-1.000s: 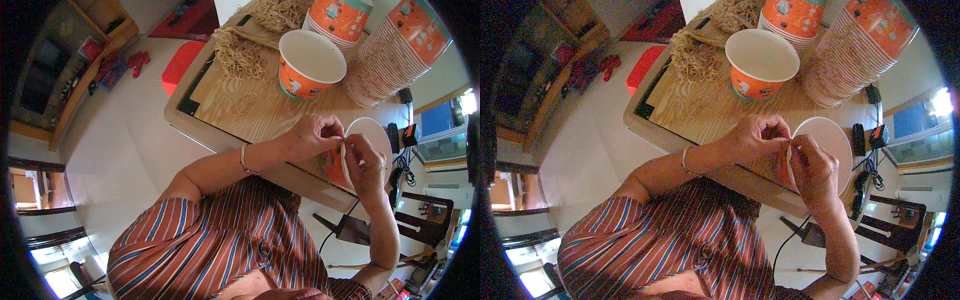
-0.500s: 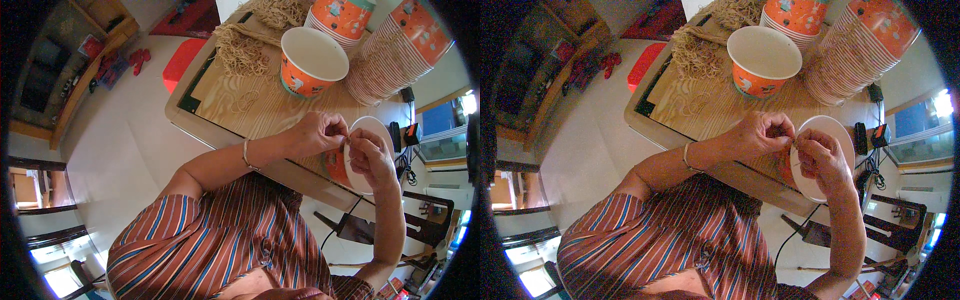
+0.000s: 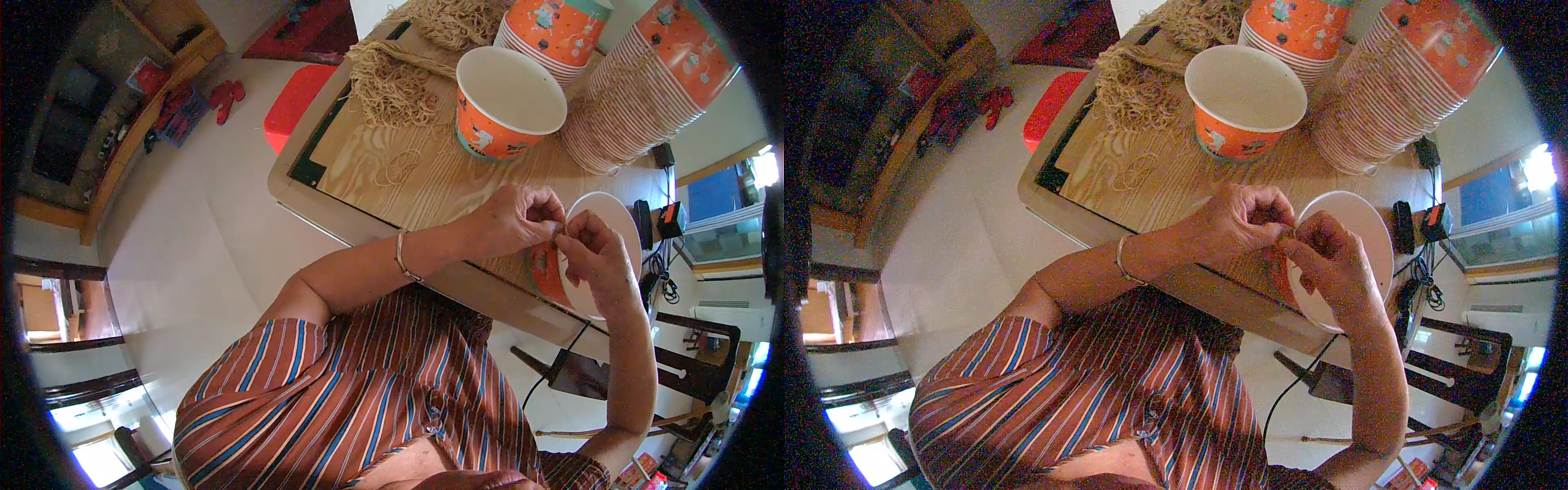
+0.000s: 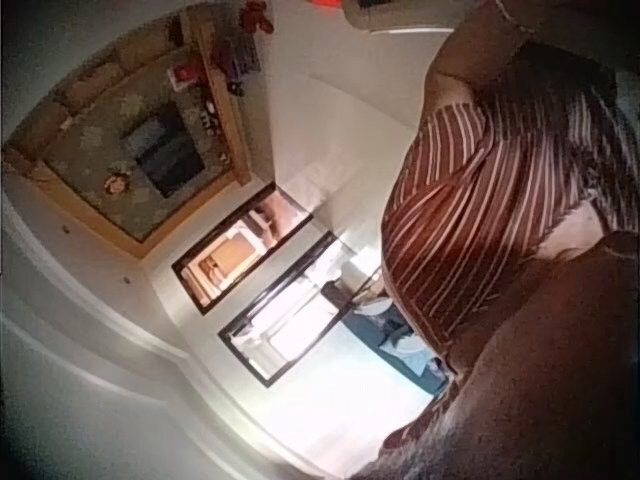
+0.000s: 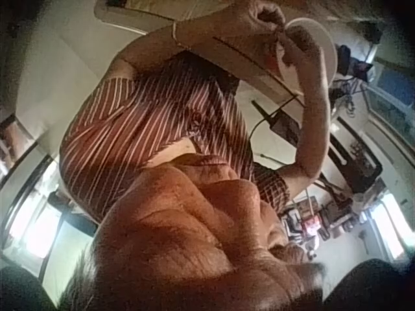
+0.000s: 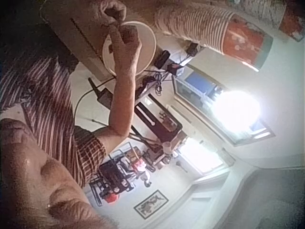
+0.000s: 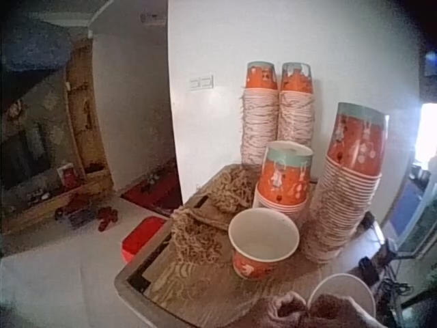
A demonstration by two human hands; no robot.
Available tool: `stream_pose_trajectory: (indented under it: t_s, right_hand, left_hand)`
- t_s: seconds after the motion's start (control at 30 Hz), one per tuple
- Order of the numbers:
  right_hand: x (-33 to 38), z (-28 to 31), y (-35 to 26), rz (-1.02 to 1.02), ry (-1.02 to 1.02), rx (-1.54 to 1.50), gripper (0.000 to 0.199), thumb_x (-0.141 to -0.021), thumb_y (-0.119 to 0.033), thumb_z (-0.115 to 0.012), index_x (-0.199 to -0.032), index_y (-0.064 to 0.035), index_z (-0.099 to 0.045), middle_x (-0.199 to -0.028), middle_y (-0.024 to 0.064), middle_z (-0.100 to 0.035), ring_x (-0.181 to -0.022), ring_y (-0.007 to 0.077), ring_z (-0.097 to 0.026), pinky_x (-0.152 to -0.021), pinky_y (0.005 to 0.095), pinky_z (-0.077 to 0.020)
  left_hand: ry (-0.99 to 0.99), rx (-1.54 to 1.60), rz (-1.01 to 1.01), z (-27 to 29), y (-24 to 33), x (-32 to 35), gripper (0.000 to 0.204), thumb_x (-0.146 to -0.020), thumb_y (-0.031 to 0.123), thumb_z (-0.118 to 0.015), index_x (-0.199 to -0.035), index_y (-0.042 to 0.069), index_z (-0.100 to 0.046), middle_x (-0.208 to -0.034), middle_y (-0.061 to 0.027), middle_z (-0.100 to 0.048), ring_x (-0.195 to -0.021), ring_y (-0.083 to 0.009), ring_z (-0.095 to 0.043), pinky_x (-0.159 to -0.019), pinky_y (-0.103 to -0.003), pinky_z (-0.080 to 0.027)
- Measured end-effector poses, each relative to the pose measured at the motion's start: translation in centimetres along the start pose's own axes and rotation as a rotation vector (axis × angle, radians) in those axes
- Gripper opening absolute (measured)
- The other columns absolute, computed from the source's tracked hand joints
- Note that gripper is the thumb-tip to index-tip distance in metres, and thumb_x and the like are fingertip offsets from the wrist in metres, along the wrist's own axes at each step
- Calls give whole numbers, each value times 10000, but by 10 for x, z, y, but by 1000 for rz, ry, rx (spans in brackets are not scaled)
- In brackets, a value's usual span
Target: Attaching string handles to paper buckets.
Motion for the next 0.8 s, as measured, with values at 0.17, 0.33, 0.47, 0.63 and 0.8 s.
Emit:
stream_pose_trajectory:
  t_s: [0.17, 0.33, 0.47, 0.63, 0.8]
  right_hand:
    - [0, 0, -1, 3, 42, 56, 147, -913, -176, -621, -844, -55, -575, -659, -19, -524, -526, 50, -464, -453, 221, -383]
    - [2, 2, -1, 26, 47, 98, 191, -951, -203, -554, -840, -50, -579, -634, -22, -499, -522, 51, -455, -455, 220, -376]
    - [1, 3, -1, 9, 53, 107, 241, -966, -231, -519, -819, -51, -584, -615, -24, -479, -520, 53, -448, -456, 227, -370]
    - [1, 4, -1, 24, 91, 134, 239, -960, -211, -517, -801, -47, -586, -602, -14, -487, -506, 56, -450, -446, 234, -366]
    - [2, 4, -2, 50, 123, 236, 219, -948, -178, -522, -797, -39, -597, -584, -5, -498, -487, 57, -458, -433, 232, -363]
  left_hand:
    - [-3, 5, -5, 1, 1, 0, 103, -886, 62, -594, -975, 9, -602, -867, -20, -632, -780, -69, -582, -697, -241, -508]
    - [-25, 15, 25, 0, 4, 1, 97, -887, 65, -599, -967, 11, -601, -860, -13, -632, -793, -67, -581, -709, -237, -504]
    - [0, 60, 13, 0, -1, 0, 96, -884, 78, -613, -962, 22, -606, -843, -2, -629, -790, -58, -573, -724, -227, -492]
    - [14, 19, 0, 1, 4, 1, 98, -884, 90, -623, -964, 35, -613, -847, 4, -626, -788, -52, -566, -734, -217, -481]
    - [-1, 111, -8, 3, -5, 3, 172, -891, 137, -646, -1020, 32, -603, -877, -3, -625, -802, -75, -581, -748, -239, -497]
Point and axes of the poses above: each hand's wrist, its own x-axis away from the middle knuckle, its own z-axis out of the back of the hand, y = z × x, the point moved 4 cm from there along -x, towards the middle knuckle
